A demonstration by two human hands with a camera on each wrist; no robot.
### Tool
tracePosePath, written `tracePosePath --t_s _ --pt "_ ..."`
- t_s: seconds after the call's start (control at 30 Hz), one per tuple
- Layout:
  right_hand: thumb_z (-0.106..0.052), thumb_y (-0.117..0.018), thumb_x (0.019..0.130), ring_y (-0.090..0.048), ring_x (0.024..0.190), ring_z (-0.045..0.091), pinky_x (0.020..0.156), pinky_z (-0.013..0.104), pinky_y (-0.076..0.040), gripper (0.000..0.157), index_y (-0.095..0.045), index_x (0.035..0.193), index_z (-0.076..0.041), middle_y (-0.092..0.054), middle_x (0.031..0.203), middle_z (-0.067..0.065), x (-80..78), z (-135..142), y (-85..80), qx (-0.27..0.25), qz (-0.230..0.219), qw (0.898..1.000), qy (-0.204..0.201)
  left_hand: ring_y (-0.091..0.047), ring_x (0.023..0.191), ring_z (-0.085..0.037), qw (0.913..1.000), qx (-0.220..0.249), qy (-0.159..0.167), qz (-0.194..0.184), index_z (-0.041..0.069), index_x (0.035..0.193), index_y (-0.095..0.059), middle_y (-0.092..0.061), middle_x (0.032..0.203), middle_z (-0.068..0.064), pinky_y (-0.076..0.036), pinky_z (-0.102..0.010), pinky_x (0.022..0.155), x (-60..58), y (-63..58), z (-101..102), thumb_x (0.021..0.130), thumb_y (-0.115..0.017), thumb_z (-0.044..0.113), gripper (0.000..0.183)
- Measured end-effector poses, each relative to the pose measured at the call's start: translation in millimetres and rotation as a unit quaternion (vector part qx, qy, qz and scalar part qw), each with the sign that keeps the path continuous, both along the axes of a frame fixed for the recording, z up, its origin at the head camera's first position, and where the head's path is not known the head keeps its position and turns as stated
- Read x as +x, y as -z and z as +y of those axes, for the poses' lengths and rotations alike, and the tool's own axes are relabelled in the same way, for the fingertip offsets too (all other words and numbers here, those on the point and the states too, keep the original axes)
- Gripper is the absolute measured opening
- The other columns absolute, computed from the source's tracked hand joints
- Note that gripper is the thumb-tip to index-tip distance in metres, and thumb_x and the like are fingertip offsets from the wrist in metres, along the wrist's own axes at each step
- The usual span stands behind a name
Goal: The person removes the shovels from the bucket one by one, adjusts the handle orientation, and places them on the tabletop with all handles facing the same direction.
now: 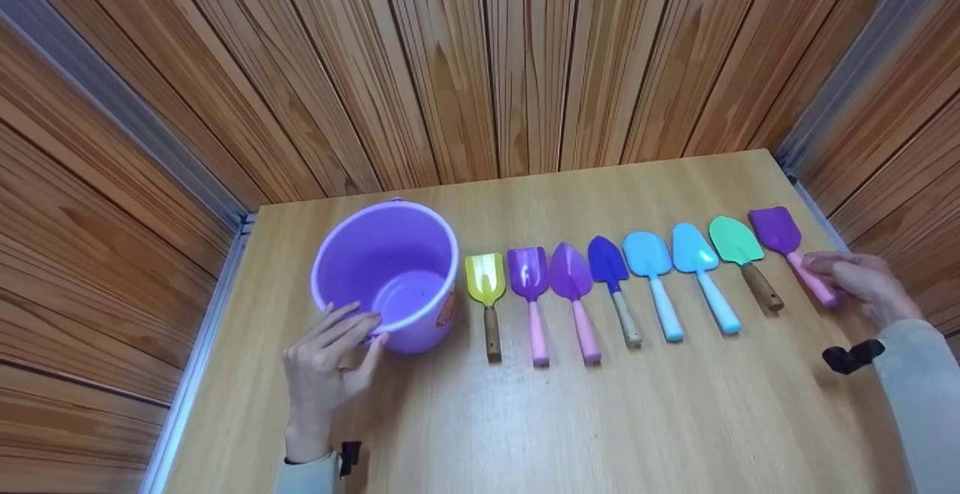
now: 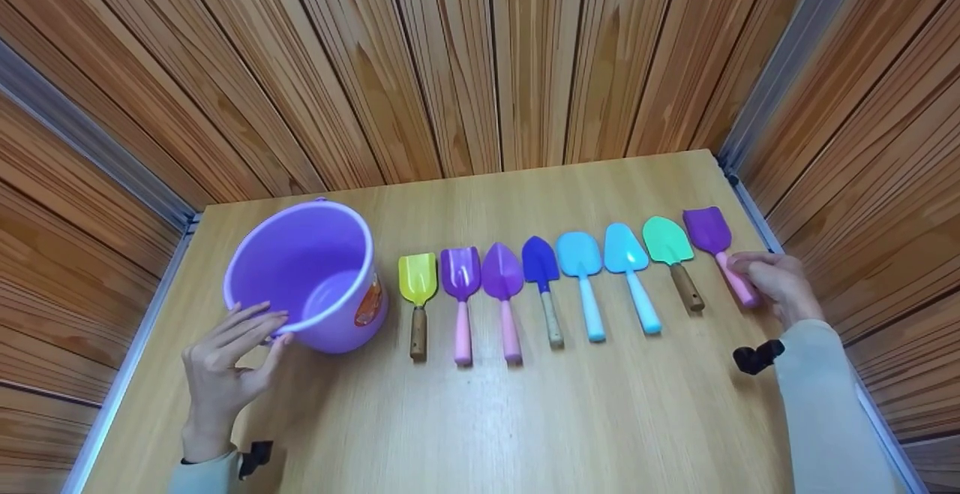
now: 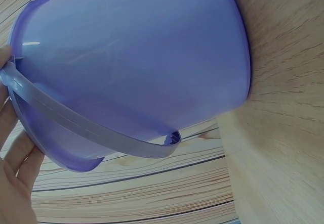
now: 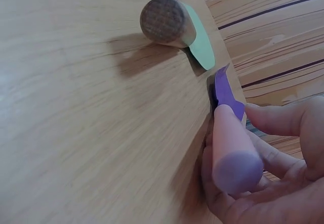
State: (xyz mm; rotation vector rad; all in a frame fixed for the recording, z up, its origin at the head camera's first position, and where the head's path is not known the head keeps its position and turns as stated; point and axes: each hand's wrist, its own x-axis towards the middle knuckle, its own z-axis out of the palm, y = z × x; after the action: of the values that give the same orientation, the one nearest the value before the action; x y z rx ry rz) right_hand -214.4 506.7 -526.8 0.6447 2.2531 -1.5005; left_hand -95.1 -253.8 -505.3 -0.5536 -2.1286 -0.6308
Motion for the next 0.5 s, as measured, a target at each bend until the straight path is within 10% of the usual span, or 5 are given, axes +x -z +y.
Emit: tracePosePath --t_s 0.17,0.33,0.5 --pt "-0.048 -0.062 0.106 -0.052 0.097 0.012 0.08 0.023 -0.057 0.011 -0.071 0.099 -0.046 -0.06 0.1 -0.024 1.5 -2 -1.9 -0.003 0.009 1.0 -0.012 -0.081 0.098 -0.033 0.9999 -0.004 0.002 0.013 0.011 0.104 -0.086 -0.084 0.101 -0.003 -0.044 -0.023 0.122 -1.7 -1.2 1 0.097 -0.075 0.037 0.029" --pt "-0.049 -0.061 0.106 -0.048 0.105 0.02 0.081 0.025 -0.057 0.058 -0.055 0.15 -0.012 -0.051 0.13 0.002 0.5 -10 -0.5 0.034 0.003 0.999 -0.019 -0.081 0.098 -0.034 0.9999 -0.005 0.004 0.014 0.01 0.103 -0.086 -0.084 0.101 -0.003 -0.043 -0.023 0.122 -1.7 -1.7 1 0.097 -0.075 0.037 0.03" --pt "-0.038 -0.059 0.108 -0.044 0.116 0.032 0.08 0.026 -0.055 0.077 -0.027 0.164 0.004 -0.035 0.155 0.031 -0.3 -16 1.5 0.075 0.016 0.996 -0.042 -0.081 0.098 -0.033 1.0 -0.006 0.001 0.006 0.011 0.104 -0.086 -0.084 0.101 -0.003 -0.043 -0.022 0.122 -0.1 -0.8 0 0.098 -0.074 0.04 0.032"
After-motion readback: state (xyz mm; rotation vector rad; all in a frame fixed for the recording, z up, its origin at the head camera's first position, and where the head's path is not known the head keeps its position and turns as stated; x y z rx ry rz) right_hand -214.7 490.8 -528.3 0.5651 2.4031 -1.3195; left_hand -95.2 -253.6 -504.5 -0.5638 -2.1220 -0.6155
